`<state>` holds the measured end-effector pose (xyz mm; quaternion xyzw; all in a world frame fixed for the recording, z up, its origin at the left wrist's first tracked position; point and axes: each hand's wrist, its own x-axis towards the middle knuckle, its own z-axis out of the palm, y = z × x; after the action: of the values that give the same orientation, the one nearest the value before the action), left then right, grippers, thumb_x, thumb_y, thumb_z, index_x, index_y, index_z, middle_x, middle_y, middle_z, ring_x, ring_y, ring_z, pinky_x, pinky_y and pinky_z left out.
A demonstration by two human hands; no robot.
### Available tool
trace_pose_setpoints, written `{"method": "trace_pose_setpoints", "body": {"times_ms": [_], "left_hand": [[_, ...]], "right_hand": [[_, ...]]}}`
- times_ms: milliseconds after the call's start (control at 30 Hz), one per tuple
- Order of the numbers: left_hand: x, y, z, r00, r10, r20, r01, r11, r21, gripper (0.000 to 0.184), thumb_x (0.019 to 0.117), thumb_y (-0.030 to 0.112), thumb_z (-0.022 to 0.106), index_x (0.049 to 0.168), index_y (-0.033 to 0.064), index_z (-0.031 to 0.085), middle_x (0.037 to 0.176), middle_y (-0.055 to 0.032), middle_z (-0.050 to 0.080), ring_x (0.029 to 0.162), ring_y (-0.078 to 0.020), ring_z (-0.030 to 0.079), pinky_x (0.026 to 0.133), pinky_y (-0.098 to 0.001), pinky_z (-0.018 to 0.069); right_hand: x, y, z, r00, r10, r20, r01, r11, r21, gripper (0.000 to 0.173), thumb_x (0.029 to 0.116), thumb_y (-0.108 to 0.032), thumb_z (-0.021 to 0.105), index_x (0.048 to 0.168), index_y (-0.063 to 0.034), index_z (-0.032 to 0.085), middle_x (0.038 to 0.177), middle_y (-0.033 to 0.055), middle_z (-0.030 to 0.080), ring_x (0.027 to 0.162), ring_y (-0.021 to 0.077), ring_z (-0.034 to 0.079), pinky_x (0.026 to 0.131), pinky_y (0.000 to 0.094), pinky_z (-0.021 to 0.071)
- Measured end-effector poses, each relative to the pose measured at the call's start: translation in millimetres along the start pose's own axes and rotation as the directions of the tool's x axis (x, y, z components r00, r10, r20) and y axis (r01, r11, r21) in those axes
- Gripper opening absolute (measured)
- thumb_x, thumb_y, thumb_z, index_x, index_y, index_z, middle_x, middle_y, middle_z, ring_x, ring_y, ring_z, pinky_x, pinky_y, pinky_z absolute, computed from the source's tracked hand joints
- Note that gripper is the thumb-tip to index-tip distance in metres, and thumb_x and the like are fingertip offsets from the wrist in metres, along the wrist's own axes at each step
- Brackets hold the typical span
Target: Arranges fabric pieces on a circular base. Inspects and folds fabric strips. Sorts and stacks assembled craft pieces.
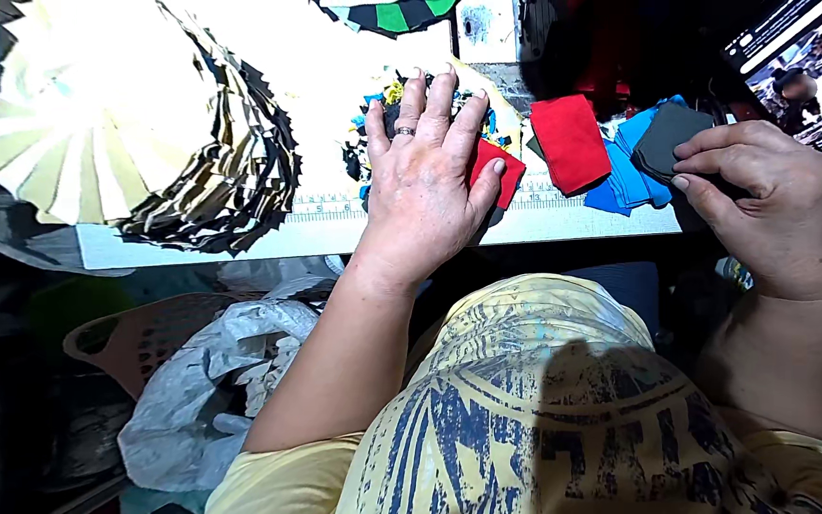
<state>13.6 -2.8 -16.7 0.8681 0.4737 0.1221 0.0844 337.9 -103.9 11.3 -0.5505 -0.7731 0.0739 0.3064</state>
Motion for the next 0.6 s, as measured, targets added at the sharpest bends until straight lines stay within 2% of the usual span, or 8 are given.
{"method": "trace_pose_setpoints", "body": {"times_ms": [300,433,600], "left_hand": [[-1,0,0,1.000,-0.004,-0.001,0.004,1.000,0.003,0.064,0.1039,0.057,0.032,0.158,0.0231,0.041,0.169,-0.0123,0.028,0.157,-0.0369,0.019,0.120,-0.0717,0.0085],[0,0,1,1.000,-0.005,-0.002,0.005,1.000,-0.001,0.064,0.1038,0.056,0.032,0.158,0.0235,0.041,0.169,-0.0123,0.027,0.157,-0.0367,0.018,0.120,-0.0717,0.0082],[0,1,0,1.000,-0.013,0.001,0.013,1.000,0.004,0.064,0.1039,0.057,0.033,0.158,0.0240,0.041,0.169,-0.0117,0.028,0.157,-0.0365,0.019,0.120,-0.0718,0.0080]], "right_hand": [[4,2,-2,1.000,0.017,0.011,-0.018,0.998,0.066,0.017,0.0981,-0.006,0.062,0.098,0.0022,0.077,0.114,0.0206,0.071,0.113,0.0265,0.067,0.101,0.0354,0.0525],[10,-1,0,0.999,0.053,-0.010,-0.052,0.998,0.035,0.019,0.0987,-0.006,0.058,0.099,0.0029,0.075,0.110,0.0199,0.072,0.110,0.0250,0.068,0.098,0.0344,0.0534],[19,-2,11,0.992,0.118,-0.044,-0.121,0.990,-0.074,0.020,0.1050,-0.009,0.051,0.105,0.0028,0.067,0.100,0.0186,0.067,0.096,0.0231,0.065,0.086,0.0326,0.0518]]}}
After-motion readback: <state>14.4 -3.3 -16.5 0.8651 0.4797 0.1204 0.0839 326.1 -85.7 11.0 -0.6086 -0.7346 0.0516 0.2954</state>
